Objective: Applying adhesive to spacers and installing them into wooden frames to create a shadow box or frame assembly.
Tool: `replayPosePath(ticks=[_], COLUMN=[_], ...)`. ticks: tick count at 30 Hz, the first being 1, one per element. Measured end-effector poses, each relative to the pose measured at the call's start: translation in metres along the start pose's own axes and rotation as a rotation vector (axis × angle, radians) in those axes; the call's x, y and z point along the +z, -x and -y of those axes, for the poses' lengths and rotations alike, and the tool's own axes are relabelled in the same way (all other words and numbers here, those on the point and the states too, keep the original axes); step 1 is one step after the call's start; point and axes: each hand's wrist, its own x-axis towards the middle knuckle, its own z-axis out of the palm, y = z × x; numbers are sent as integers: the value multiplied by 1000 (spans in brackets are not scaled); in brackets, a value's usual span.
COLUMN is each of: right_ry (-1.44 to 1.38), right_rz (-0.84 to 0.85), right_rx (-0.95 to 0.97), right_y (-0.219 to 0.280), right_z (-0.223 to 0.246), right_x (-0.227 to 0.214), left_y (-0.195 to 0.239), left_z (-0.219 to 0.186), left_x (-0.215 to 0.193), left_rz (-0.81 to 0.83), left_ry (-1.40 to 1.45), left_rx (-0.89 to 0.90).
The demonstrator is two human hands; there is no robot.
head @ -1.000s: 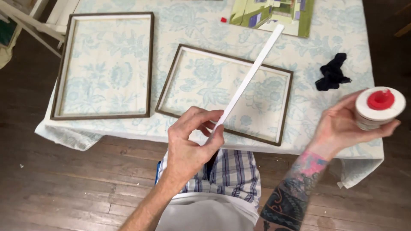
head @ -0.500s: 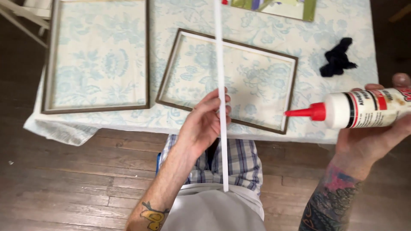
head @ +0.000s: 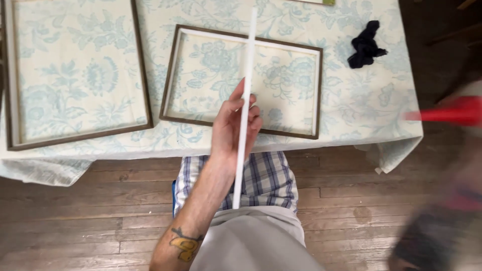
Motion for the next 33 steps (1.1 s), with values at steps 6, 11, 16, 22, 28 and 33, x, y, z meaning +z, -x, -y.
replayPosePath(ticks=[6, 11, 16, 22, 28, 33], right_ry=[-83, -181, -288, -101, -32, 69], right_rz=[-190, -352, -481, -541, -248, -293], right_rx=[-458, -867, -1290, -1358, -1668, -1857], right_y=[3, -40, 36, 86, 60, 47], right_z=[22, -65, -70, -71, -26, 11], right_x=[46, 157, 599, 593, 682, 724], left_y=[-12, -24, -24, -24, -33, -33], left_z=[-2, -7, -21, -35, -20, -15], left_x=[0, 5, 22, 20, 16, 17], left_rz=[125, 138, 161, 198, 167, 122], left_ry=[-82, -65, 36, 35, 8, -23], left_rx=[80, 97, 119, 167, 177, 207])
